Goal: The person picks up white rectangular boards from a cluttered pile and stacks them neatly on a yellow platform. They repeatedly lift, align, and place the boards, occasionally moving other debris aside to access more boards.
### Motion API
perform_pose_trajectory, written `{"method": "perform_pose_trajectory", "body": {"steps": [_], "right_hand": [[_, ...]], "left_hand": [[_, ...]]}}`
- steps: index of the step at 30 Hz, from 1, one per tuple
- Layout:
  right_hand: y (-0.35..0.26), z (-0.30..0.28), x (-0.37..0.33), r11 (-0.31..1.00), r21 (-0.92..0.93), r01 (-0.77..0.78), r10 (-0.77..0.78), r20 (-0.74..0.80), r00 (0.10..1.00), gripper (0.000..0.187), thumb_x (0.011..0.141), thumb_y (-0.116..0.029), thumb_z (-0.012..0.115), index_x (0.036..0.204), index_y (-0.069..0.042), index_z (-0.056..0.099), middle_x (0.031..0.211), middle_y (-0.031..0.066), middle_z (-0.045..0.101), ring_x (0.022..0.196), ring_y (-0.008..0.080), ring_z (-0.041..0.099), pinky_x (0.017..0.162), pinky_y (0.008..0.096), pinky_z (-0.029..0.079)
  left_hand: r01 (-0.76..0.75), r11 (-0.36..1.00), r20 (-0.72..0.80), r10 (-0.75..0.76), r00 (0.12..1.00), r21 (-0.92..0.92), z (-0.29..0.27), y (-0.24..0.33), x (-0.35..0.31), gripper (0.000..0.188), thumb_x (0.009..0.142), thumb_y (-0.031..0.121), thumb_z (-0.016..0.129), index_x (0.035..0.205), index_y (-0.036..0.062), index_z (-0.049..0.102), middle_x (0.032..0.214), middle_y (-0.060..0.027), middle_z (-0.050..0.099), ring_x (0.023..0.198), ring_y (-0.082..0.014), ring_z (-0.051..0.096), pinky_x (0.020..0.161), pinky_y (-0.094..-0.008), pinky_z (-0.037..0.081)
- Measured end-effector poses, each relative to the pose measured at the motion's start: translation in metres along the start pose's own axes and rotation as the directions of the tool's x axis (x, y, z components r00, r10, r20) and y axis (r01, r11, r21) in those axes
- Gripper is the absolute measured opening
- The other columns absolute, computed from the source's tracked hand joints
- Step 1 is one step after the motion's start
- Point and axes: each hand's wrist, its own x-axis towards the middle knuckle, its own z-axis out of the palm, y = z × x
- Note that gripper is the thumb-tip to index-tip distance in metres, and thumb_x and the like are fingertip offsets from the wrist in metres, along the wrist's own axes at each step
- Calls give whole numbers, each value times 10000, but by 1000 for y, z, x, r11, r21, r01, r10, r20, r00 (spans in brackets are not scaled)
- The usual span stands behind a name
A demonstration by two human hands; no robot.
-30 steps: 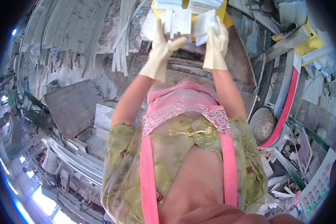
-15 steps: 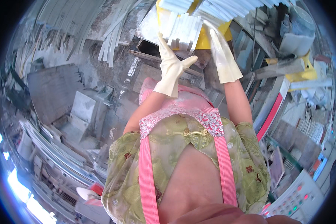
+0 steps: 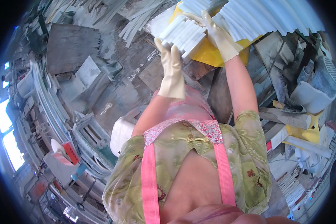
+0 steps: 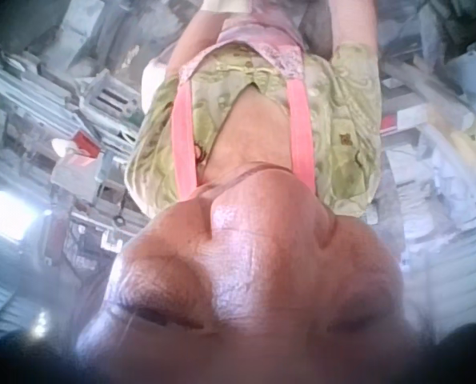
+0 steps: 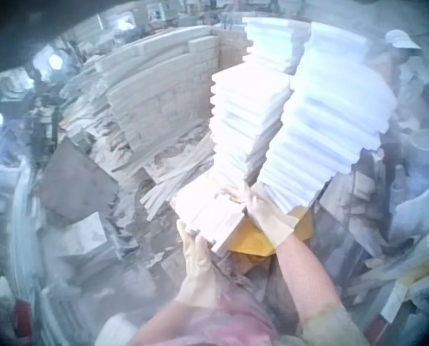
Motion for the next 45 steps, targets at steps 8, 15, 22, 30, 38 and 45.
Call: {"method": "perform_pose_trajectory", "body": {"steps": [8, 15, 22, 30, 38, 45], "right_hand": [[26, 9, -26, 976, -191, 104, -134, -151, 979, 603, 1110, -410, 386, 1552, -1, 398, 1585, 116, 445, 1457, 187, 402, 1213, 336, 306], [21, 11, -21, 958, -252, 134, -165, -106, 981, 565, 1107, -382, 413, 1527, -5, 444, 1564, 104, 471, 1442, 178, 416, 1209, 335, 310], [18, 10, -17, 945, -287, 158, -182, -59, 981, 529, 1105, -355, 441, 1503, -10, 490, 1543, 92, 496, 1428, 170, 431, 1204, 333, 314], [23, -2, -11, 926, -334, 174, -182, 7, 983, 489, 1101, -323, 473, 1474, -15, 542, 1519, 78, 525, 1411, 160, 448, 1199, 331, 319], [23, 22, -21, 927, -355, 124, -190, -157, 969, 434, 1056, -120, 585, 1455, 45, 543, 1460, 79, 573, 1303, 123, 536, 1109, 262, 434], [12, 27, -23, 761, -641, 101, -232, -123, 965, 465, 1073, -285, 546, 1460, -29, 565, 1466, 82, 583, 1346, 148, 519, 1153, 293, 374]], "left_hand": [[-164, 973, 14, 169, 986, -160, 33, -7, -20, 1110, 961, 441, 669, 1630, -14, -91, 1611, -199, 327, 1441, -281, 363, 1202, -359, 248], [-81, 922, 38, 72, 997, 379, 6, 28, -12, 1183, 837, 491, 745, 1625, -47, 45, 1597, -324, 323, 1439, -389, 425, 1183, -350, 327], [-401, 499, 223, 379, 898, 768, 2, 27, -14, 1548, 542, 634, 916, 1621, -37, 31, 1671, -339, 86, 1512, -499, 264, 1220, -460, 327], [-523, 697, 93, 555, 827, 489, 11, -9, 8, 1321, 621, 716, 826, 1602, 20, 280, 1644, -332, 210, 1494, -502, 301, 1204, -545, 315], [-535, 654, 98, 581, 808, 534, 18, 11, 1, 1191, 722, 536, 823, 1614, 3, 241, 1634, -312, 262, 1541, -467, 212, 1252, -542, 190], [-476, 9, 472, 112, 874, 880, 7, 116, 2, 1376, 579, 569, 891, 1551, -146, 231, 1491, -330, 437, 1458, -419, 384, 1233, -624, 171]]}}
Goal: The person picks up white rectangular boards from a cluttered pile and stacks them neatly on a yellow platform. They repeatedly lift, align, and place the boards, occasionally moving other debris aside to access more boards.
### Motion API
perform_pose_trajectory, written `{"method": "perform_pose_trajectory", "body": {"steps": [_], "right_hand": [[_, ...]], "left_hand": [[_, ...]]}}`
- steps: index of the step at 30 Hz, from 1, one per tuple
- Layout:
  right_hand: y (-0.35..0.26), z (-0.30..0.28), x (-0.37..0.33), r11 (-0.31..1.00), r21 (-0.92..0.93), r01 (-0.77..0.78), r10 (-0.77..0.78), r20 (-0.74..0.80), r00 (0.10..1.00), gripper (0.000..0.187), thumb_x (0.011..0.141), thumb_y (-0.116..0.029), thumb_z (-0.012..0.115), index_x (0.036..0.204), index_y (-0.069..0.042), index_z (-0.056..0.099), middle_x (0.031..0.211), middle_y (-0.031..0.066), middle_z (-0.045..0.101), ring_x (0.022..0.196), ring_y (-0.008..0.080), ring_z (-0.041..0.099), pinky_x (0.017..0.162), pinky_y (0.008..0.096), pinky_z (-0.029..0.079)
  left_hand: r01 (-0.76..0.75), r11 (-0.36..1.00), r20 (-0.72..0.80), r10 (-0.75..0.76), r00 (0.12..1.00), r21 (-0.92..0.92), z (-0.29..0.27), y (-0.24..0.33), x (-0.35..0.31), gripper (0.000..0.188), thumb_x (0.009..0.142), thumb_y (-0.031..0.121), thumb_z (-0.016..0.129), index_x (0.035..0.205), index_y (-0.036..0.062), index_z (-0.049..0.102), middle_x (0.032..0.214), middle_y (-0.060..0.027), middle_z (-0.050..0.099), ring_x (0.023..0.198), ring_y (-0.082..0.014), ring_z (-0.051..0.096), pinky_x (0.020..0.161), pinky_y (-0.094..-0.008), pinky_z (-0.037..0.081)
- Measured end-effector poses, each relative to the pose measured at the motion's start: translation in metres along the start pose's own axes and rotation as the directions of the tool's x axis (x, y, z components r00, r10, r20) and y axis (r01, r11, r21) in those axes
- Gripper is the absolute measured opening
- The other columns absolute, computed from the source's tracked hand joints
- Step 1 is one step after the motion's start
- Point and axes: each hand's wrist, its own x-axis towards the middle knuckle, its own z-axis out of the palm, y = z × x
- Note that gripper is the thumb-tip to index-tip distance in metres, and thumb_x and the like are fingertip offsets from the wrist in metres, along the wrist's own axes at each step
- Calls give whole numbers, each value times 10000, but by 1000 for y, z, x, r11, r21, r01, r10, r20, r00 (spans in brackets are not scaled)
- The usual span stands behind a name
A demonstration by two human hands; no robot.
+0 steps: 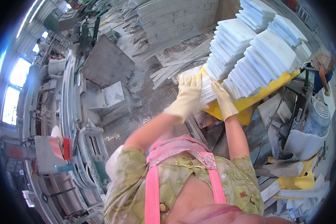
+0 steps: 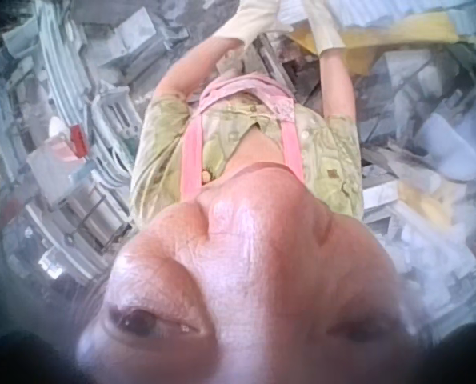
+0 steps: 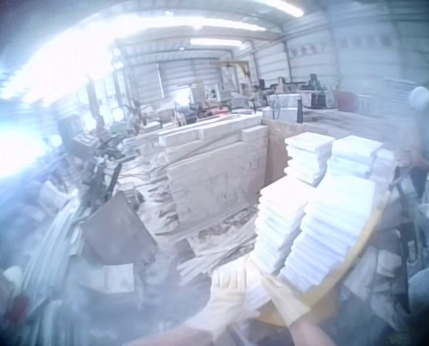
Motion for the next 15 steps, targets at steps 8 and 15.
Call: {"method": "perform_pose_trajectory", "body": {"steps": [8, 15], "right_hand": [[1, 5, -1, 995, -101, -6, 3, -32, 999, 490, 1087, -357, 473, 1472, -67, 562, 1484, 109, 577, 1387, 227, 505, 1169, 333, 354], [32, 2, 4, 913, -381, 144, -172, -41, 984, 447, 1091, -316, 482, 1435, -49, 583, 1428, 124, 614, 1349, 222, 540, 1137, 324, 396]], "left_hand": [[215, 976, 312, -214, 925, 33, 15, 19, 58, 1189, 518, 440, 933, 1419, -120, 396, 1318, -244, 616, 1230, -368, 615, 1013, -543, 489], [185, 982, 200, -189, 961, 41, 17, 22, 41, 1088, 581, 412, 862, 1420, -110, 406, 1249, -247, 635, 1206, -353, 619, 993, -375, 516]]}}
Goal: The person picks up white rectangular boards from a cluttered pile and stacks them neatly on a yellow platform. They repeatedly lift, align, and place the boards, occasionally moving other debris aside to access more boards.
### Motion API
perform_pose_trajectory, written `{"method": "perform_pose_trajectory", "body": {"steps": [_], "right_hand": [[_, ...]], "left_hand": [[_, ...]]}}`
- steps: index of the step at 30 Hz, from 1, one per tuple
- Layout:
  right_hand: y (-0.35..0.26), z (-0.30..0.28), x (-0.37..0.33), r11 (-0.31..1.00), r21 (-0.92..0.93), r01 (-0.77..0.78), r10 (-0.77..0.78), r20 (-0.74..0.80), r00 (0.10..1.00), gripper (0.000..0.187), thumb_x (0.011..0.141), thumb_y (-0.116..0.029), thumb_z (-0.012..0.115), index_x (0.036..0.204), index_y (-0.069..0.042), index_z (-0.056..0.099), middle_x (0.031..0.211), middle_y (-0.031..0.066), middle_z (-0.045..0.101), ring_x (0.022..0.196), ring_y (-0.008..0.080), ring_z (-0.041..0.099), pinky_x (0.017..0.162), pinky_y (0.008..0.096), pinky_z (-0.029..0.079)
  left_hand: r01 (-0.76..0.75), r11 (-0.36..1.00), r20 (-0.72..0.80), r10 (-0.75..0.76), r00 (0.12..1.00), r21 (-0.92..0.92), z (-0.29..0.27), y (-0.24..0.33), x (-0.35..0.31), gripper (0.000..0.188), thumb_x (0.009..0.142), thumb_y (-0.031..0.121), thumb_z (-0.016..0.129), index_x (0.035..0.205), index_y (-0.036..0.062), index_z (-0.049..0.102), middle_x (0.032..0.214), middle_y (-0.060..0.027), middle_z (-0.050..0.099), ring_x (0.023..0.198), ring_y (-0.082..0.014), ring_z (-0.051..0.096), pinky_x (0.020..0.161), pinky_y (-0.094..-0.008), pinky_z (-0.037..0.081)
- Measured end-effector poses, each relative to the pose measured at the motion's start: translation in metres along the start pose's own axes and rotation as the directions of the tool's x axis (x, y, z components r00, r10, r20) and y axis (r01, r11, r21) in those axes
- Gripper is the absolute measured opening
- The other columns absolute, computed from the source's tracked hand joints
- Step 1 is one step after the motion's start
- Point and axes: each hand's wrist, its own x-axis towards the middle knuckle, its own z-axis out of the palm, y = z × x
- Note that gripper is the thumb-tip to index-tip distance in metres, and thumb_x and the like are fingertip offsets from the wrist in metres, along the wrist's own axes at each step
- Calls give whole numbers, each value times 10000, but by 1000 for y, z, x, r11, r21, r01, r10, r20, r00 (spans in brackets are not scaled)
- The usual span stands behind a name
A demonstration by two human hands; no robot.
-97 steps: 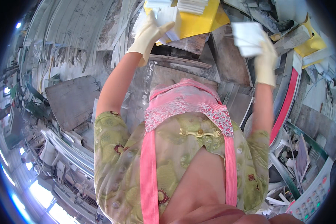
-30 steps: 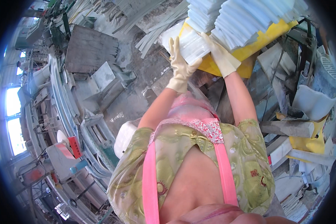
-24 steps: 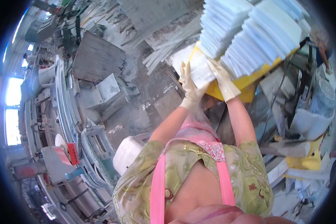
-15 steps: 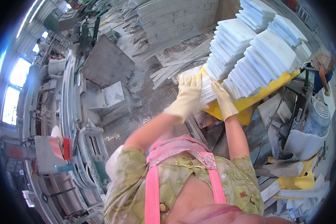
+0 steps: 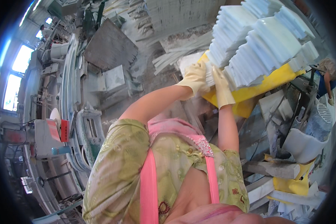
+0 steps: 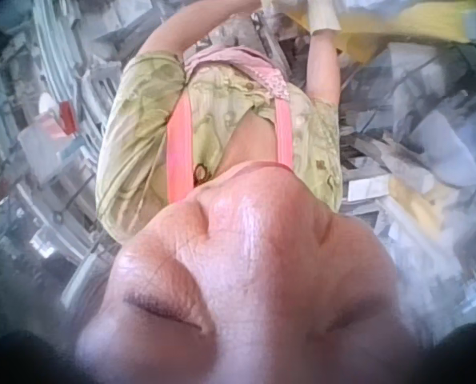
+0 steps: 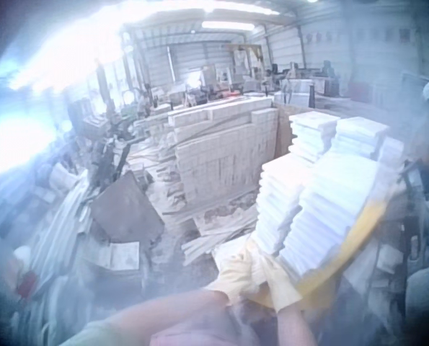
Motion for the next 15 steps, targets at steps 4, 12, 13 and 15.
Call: {"method": "perform_pose_trajectory", "body": {"steps": [4, 12, 13, 15], "right_hand": [[4, 1, -9, 962, 261, -76, 95, -61, 994, 467, 1109, -307, 445, 1467, -19, 528, 1479, 128, 563, 1386, 219, 503, 1169, 348, 374], [-89, 39, -72, 708, 695, -128, 517, -387, 764, 536, 1125, -307, 394, 1520, 54, 398, 1552, 211, 439, 1459, 289, 414, 1242, 415, 306], [-102, 50, -73, 695, 704, -150, 556, -392, 733, 545, 1126, -319, 388, 1527, 49, 384, 1552, 217, 431, 1460, 297, 413, 1245, 423, 306], [-126, 77, -56, 414, 906, -89, 752, -285, 594, 616, 1114, -432, 381, 1550, 2, 360, 1560, 166, 434, 1446, 306, 428, 1224, 426, 343]], "left_hand": [[-62, 993, -28, 60, 998, -105, -6, -11, -4, 1042, 585, 440, 845, 1385, -94, 443, 1242, -249, 637, 1186, -358, 624, 1003, -378, 511], [-236, 856, 22, 277, 961, -460, -6, -83, 39, 994, 506, 481, 885, 1246, -101, 566, 1166, -272, 669, 1088, -393, 657, 939, -407, 538], [-253, 809, 6, 301, 953, -530, -4, -97, 50, 983, 493, 483, 891, 1220, -104, 586, 1152, -276, 674, 1075, -396, 662, 927, -411, 541], [-213, 658, 34, 342, 939, -723, 1, -127, 67, 926, 479, 482, 904, 1135, -112, 631, 1107, -282, 688, 1052, -389, 677, 906, -420, 545]]}}
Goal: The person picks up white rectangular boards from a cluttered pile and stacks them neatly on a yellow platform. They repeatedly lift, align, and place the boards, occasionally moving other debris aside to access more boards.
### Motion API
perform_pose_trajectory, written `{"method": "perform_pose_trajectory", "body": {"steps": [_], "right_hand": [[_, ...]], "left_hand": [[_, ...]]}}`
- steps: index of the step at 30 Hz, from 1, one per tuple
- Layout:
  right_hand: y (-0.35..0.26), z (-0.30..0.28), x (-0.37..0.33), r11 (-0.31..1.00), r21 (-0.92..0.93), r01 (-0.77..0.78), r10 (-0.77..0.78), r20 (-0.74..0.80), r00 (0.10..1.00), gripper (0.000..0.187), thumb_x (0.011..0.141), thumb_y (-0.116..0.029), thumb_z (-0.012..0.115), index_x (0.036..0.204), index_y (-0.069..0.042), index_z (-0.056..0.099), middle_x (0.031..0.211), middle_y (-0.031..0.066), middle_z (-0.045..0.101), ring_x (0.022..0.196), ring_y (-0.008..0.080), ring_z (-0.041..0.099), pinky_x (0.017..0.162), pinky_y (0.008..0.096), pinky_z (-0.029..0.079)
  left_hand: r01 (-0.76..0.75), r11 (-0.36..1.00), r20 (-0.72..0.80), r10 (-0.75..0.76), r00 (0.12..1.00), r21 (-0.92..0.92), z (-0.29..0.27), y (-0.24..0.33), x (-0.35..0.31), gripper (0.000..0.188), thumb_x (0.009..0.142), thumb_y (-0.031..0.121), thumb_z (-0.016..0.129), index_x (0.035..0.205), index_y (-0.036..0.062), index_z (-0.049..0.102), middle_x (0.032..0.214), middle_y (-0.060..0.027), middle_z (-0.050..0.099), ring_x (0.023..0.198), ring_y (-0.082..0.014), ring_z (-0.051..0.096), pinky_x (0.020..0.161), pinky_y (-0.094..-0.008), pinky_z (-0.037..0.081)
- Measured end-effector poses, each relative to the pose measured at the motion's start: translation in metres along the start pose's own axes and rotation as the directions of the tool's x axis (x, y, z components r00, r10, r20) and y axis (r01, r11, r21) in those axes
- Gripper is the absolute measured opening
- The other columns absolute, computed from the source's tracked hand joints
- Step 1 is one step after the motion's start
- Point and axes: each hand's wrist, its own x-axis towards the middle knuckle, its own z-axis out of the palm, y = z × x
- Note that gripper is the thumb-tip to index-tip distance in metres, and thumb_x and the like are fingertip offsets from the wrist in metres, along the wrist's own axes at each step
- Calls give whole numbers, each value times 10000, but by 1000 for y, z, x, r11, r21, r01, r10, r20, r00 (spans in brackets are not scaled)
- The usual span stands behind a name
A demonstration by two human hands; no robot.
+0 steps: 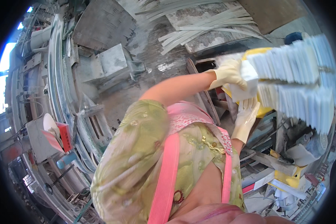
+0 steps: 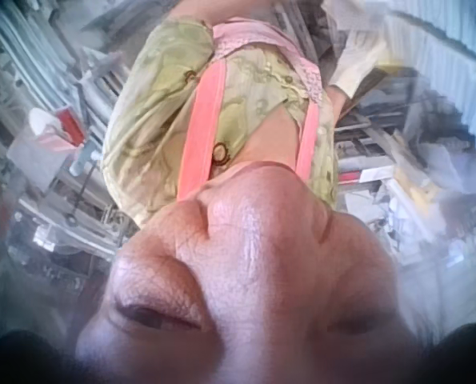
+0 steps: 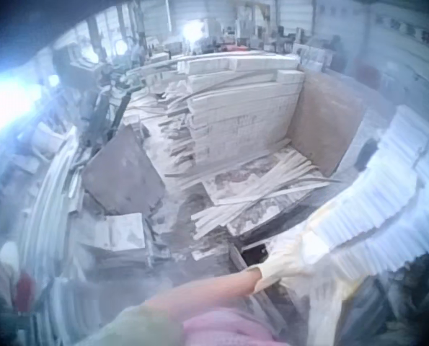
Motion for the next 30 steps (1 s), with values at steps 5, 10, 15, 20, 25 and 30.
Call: {"method": "perform_pose_trajectory", "body": {"steps": [5, 10, 15, 20, 25, 30], "right_hand": [[38, 96, -16, 981, -164, -101, 90, -71, 993, 730, 1069, -637, 333, 1538, -85, 423, 1515, 126, 490, 1351, 238, 497, 1130, 394, 405], [74, 115, -14, 891, -451, -57, 69, 10, 998, 662, 1077, -490, 430, 1539, -20, 369, 1336, 156, 598, 1164, 280, 593, 1034, 394, 482], [140, 161, 43, 713, -680, 169, -10, 232, 973, 572, 984, -160, 641, 1479, 41, 437, 1025, 101, 673, 941, 189, 631, 904, 332, 498], [200, 298, 127, 905, 251, -342, 175, 514, 840, 510, 923, -45, 685, 1405, 17, 531, 1204, 126, 700, 1103, 209, 675, 942, 352, 540], [199, 430, 191, 958, -274, -89, 252, 648, 719, 542, 890, -65, 732, 1397, -17, 549, 1321, 106, 651, 1175, 208, 652, 975, 370, 530], [174, 563, 244, 586, -413, 697, -289, 697, 656, 898, 717, -168, 897, 1462, 19, 432, 1297, 131, 662, 1185, 267, 657, 981, 384, 537]], "left_hand": [[64, 967, 119, -35, 992, -247, -54, -41, -7, 979, 456, 442, 922, 1230, -64, 599, 1142, -289, 667, 1096, -406, 658, 918, -440, 544], [-111, 994, 101, 109, 989, 9, -129, -63, 3, 1006, 423, 476, 931, 1186, -67, 564, 1128, -269, 641, 1091, -406, 635, 922, -442, 539], [-99, 979, 81, 85, 993, 180, -213, -104, 44, 1040, 458, 446, 926, 1259, -70, 510, 1142, -283, 625, 1076, -425, 621, 929, -448, 531], [-97, 841, 111, 44, 993, 532, -324, -126, 103, 1203, 499, 482, 910, 1441, -76, 412, 1204, -277, 609, 1150, -423, 604, 1012, -430, 509], [-109, 600, 190, -72, 979, 792, -434, -100, 158, 1250, 535, 503, 888, 1506, -81, 360, 1278, -243, 602, 1192, -374, 608, 1011, -379, 519], [-310, 200, 333, -96, 938, 929, -528, -74, 224, 1183, 585, 407, 857, 1543, -47, 332, 1297, -192, 608, 1187, -309, 624, 981, -329, 534]]}}
